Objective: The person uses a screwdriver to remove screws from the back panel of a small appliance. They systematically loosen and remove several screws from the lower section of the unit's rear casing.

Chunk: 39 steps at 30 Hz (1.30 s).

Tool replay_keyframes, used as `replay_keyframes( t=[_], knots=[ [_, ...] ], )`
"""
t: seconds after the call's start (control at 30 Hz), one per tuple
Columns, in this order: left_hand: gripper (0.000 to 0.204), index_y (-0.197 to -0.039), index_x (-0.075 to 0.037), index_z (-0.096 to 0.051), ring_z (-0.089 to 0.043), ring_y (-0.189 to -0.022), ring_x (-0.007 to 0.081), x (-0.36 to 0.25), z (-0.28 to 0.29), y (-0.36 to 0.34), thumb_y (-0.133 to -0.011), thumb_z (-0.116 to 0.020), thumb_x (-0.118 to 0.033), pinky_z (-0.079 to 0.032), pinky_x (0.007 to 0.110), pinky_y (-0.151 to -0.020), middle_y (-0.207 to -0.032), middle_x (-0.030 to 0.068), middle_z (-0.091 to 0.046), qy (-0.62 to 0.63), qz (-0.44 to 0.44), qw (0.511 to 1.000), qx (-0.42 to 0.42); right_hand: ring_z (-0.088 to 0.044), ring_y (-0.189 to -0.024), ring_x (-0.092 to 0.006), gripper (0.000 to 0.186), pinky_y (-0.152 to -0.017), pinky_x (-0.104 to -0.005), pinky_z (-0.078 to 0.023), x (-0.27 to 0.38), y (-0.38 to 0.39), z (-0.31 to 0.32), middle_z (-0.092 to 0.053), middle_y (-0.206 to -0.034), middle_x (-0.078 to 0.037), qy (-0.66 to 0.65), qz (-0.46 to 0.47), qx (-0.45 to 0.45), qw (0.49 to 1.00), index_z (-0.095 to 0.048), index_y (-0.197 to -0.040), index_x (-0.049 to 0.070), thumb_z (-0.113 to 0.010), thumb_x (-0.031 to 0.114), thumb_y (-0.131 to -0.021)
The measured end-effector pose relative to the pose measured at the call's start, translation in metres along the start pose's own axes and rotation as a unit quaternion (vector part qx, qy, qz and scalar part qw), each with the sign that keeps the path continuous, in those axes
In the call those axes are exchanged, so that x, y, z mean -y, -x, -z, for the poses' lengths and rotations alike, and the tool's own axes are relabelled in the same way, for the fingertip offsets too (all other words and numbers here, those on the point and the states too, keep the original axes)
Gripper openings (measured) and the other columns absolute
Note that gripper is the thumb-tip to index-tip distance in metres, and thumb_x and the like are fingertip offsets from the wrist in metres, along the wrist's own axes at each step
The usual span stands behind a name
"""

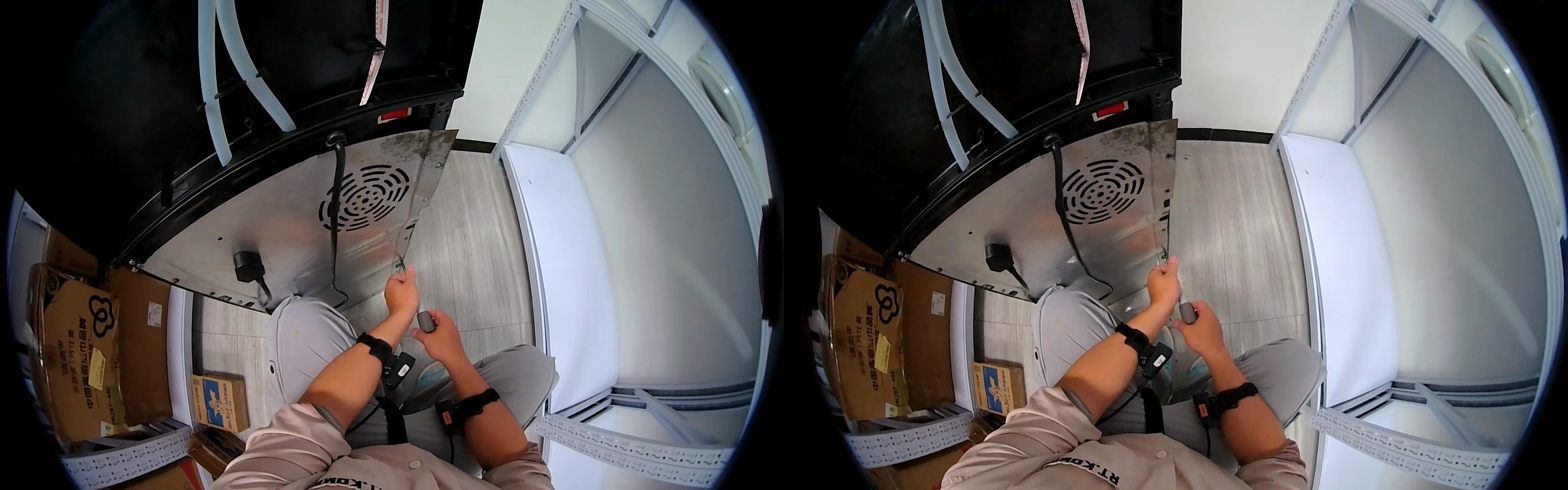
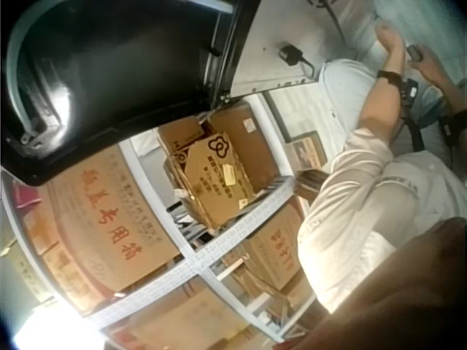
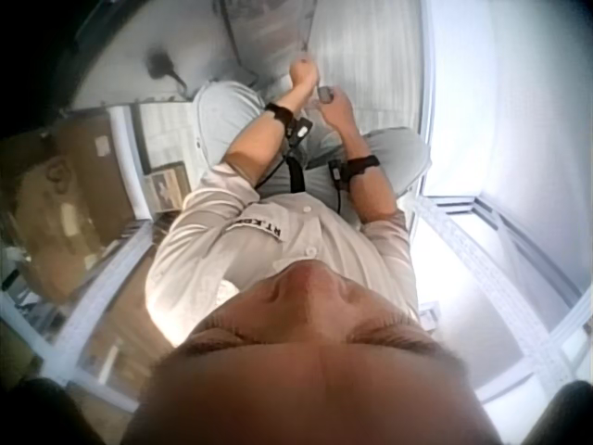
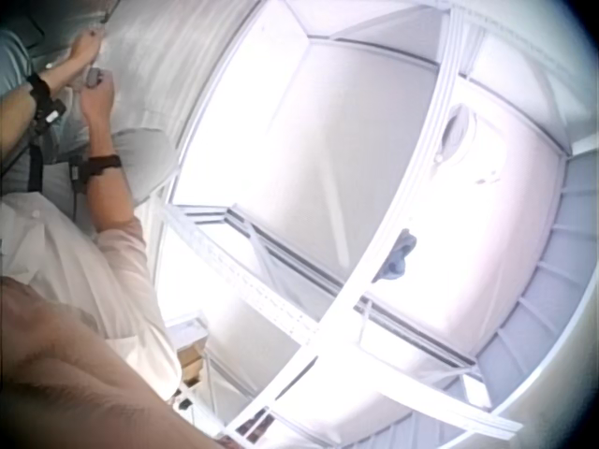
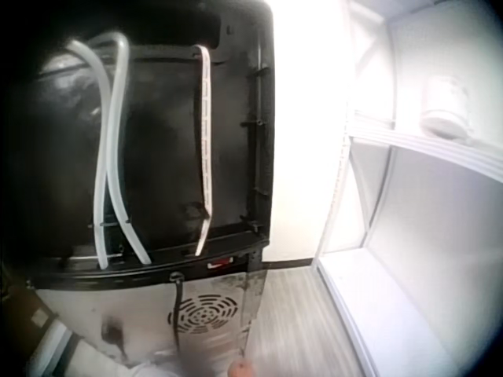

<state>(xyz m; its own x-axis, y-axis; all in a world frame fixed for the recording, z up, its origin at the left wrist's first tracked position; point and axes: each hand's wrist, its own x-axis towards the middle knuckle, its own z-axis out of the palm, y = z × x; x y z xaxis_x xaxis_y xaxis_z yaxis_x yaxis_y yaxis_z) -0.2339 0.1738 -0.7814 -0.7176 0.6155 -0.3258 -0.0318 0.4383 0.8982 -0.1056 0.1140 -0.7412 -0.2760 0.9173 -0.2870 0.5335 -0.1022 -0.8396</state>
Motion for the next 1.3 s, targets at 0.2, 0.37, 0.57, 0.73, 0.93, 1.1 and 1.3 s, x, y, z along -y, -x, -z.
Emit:
replay_keyframes(
  t=[0.2, 0.37, 0.57, 0.73, 0.93, 1.1, 1.3],
  knots=[
    [0.043, -0.081, -0.001, -0.063, -0.059, -0.067, 0.0235, 0.004, 0.0, -0.004, -0.094, -0.059, -0.042, -0.047, 0.039, -0.067, -0.069, 0.0116, -0.062, -0.014, 0.014, 1.0, 0.006, -0.064, -0.096, -0.0312, 0.055, -0.083, -0.0391, -0.05, 0.011, 0.003, 0.002, -0.065, -0.104, -0.018, 0.035, -0.017, -0.014, 0.999, -0.057, -0.114, 0.0, -0.082, 0.025, -0.072],
    [0.045, -0.074, -0.003, -0.064, -0.059, -0.067, 0.0238, -0.003, 0.001, 0.005, -0.096, -0.054, -0.041, -0.046, 0.039, -0.067, -0.069, 0.0124, -0.062, -0.011, -0.012, 1.0, 0.005, -0.065, -0.099, -0.0314, 0.05, -0.083, -0.0392, -0.05, 0.009, 0.001, 0.002, -0.065, -0.109, -0.021, -0.024, -0.059, 0.015, 0.998, -0.057, -0.119, -0.002, -0.073, 0.025, -0.08],
    [0.042, -0.076, -0.002, -0.065, -0.057, -0.067, 0.0221, -0.001, 0.003, 0.003, -0.096, -0.054, -0.038, -0.045, 0.037, -0.068, -0.069, 0.0107, -0.061, 0.01, 0.019, 0.999, 0.024, -0.064, -0.081, -0.0205, 0.044, -0.07, -0.0327, -0.05, 0.004, -0.004, -0.002, -0.066, -0.095, -0.013, -0.117, -0.095, 0.056, 0.987, -0.057, -0.121, -0.003, -0.068, 0.021, -0.086],
    [0.038, -0.081, -0.002, -0.066, -0.055, -0.066, 0.0191, 0.006, -0.003, 0.0, -0.095, -0.056, -0.036, -0.045, 0.036, -0.066, -0.067, 0.0082, -0.059, -0.001, 0.01, 1.0, -0.005, -0.066, -0.083, -0.0258, 0.047, -0.075, -0.0355, -0.051, 0.005, 0.0, -0.001, -0.068, -0.096, -0.018, -0.032, -0.026, 0.014, 0.999, -0.059, -0.113, -0.005, -0.076, 0.022, -0.079],
    [0.035, -0.082, -0.001, -0.065, -0.057, -0.07, 0.0224, -0.005, 0.002, 0.007, -0.094, -0.058, -0.033, -0.046, 0.038, -0.068, -0.071, 0.0109, -0.061, 0.017, 0.008, 0.999, 0.032, -0.065, -0.083, -0.026, 0.04, -0.074, -0.0359, -0.05, 0.026, 0.004, 0.01, -0.066, -0.091, -0.019, -0.019, -0.041, 0.044, 0.998, -0.064, -0.099, -0.005, -0.08, 0.022, -0.074],
    [0.037, -0.087, 0.001, -0.063, -0.061, -0.073, 0.0249, -0.005, -0.001, 0.003, -0.094, -0.059, -0.035, -0.048, 0.038, -0.072, -0.08, 0.0138, -0.066, 0.048, 0.01, 0.998, 0.025, -0.064, -0.085, -0.0315, 0.037, -0.075, -0.0394, -0.05, 0.023, 0.006, 0.009, -0.065, -0.094, -0.023, 0.053, 0.006, -0.008, 0.999, -0.064, -0.098, -0.006, -0.076, 0.022, -0.077],
    [0.029, -0.094, -0.002, -0.062, -0.056, -0.069, 0.0142, -0.005, -0.007, -0.028, -0.092, -0.067, -0.03, -0.045, 0.031, -0.065, -0.08, 0.0037, -0.063, 0.218, 0.066, 0.973, -0.033, -0.063, -0.093, -0.0389, 0.041, -0.081, -0.043, -0.049, 0.009, 0.002, 0.004, -0.063, -0.102, -0.027, 0.091, -0.049, -0.034, 0.994, -0.063, -0.105, -0.007, -0.073, 0.024, -0.079]
  ],
)
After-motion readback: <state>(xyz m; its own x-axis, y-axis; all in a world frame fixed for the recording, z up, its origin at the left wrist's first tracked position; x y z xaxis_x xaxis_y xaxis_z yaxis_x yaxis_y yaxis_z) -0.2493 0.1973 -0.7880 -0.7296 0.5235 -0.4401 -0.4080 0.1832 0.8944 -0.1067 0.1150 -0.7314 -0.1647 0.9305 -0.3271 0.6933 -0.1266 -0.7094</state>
